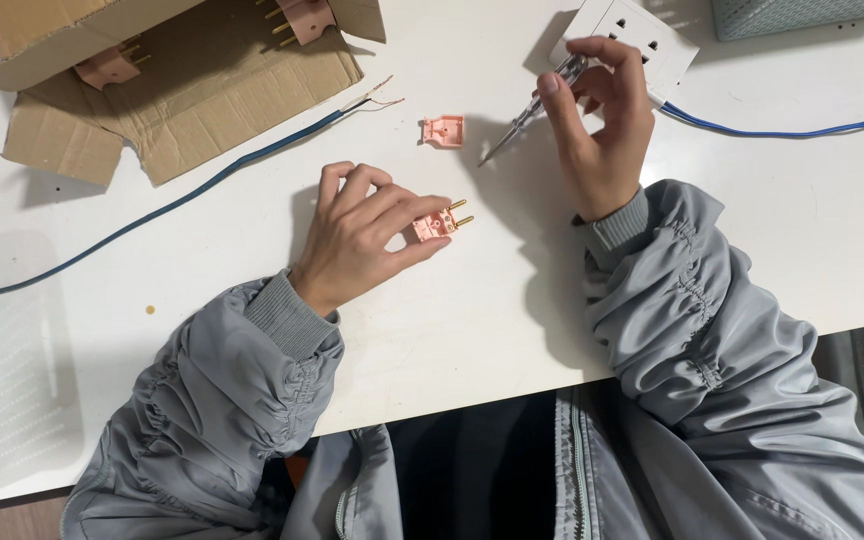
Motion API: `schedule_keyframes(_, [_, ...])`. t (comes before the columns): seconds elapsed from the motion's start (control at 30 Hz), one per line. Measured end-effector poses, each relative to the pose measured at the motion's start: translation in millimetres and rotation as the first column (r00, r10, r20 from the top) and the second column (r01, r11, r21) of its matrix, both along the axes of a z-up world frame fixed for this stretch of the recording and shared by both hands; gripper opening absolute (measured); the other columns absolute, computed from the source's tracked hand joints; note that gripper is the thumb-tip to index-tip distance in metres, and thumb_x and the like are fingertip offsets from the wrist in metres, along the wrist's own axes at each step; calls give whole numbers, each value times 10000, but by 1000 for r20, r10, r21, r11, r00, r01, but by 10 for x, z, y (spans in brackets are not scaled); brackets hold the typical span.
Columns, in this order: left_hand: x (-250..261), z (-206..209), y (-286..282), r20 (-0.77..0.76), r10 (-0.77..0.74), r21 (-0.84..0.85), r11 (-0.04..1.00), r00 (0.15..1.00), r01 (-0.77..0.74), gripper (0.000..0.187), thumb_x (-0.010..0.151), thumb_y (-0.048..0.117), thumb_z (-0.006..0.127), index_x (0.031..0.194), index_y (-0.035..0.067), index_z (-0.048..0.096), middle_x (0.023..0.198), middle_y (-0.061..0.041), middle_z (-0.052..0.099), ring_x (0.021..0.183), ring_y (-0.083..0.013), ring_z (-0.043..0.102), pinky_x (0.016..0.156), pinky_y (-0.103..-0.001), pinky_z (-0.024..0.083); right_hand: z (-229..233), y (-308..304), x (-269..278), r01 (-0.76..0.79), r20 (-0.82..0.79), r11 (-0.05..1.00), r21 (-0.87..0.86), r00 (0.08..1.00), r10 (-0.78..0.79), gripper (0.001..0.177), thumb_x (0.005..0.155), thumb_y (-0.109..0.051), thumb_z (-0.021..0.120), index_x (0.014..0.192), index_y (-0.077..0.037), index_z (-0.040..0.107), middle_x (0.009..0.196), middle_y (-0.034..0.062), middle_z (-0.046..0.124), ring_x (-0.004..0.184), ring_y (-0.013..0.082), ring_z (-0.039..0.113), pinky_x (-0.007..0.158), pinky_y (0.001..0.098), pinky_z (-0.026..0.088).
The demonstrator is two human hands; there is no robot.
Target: The person assembles a two-prong electrical plug by inserting wires into the terminals and tightening them with a screwdriver. They then attach the plug's outer casing and place the finished plug into a cardboard box.
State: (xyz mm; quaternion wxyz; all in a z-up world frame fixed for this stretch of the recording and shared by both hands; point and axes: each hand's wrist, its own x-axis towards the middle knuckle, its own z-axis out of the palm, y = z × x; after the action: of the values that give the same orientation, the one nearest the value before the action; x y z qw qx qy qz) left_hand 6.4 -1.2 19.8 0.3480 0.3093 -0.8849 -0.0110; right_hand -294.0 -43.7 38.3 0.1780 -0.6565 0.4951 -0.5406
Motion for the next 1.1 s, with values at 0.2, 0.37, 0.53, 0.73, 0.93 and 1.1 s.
schedule_keyframes(0.2, [-17,11,14,-32,0,23,1000,999,0,152,1054,386,955,1106,265,878,967,96,755,998,-243,615,990,-445,377,-126,-133,-233,25,-206,992,124,979,1,256,1258,-181,803,1441,-61,671,866,14,630,722,105,449,697,286,418])
schedule_keyframes(0.37, [-13,-10,26,-22,28,50,998,999,-26,128,1063,392,932,1080,281,871,964,101,745,1035,-241,622,997,-441,366,-301,-208,-296,-50,-359,989,137,928,97,58,1207,-6,808,1262,-9,824,895,41,697,712,124,507,657,303,446])
schedule_keyframes(0.53, [-14,-30,19,-5,37,132,991,999,-36,203,1077,441,881,1174,267,837,1010,101,770,1075,-240,630,1027,-448,361,-302,-185,-177,-127,-435,990,-60,896,89,153,1169,0,842,1317,-28,813,1187,153,590,1076,328,633,916,439,546])
schedule_keyframes(0.73, [0,-51,21,0,74,205,976,997,-72,538,951,491,980,1298,190,700,973,140,763,1068,-208,617,1030,-432,391,-190,-84,227,-270,-713,962,-28,680,170,441,1153,-436,761,1447,-110,717,1370,118,683,1146,359,587,1008,507,440])
schedule_keyframes(0.93, [39,-43,12,20,61,266,962,998,-64,690,861,584,988,1330,184,679,1078,118,778,1124,-220,604,1052,-445,377,-279,-108,256,-282,-665,958,-48,725,180,230,1146,-82,727,1353,-134,813,1276,48,763,1063,305,621,917,452,418])
schedule_keyframes(1.1, [115,-74,-100,-140,25,244,970,990,11,762,923,403,1012,1532,153,630,1259,-64,796,1154,-268,627,1050,-488,400,-348,-115,266,-360,-462,933,-2,828,318,150,1158,-198,808,1226,-70,847,1140,91,785,1045,302,636,924,428,456])
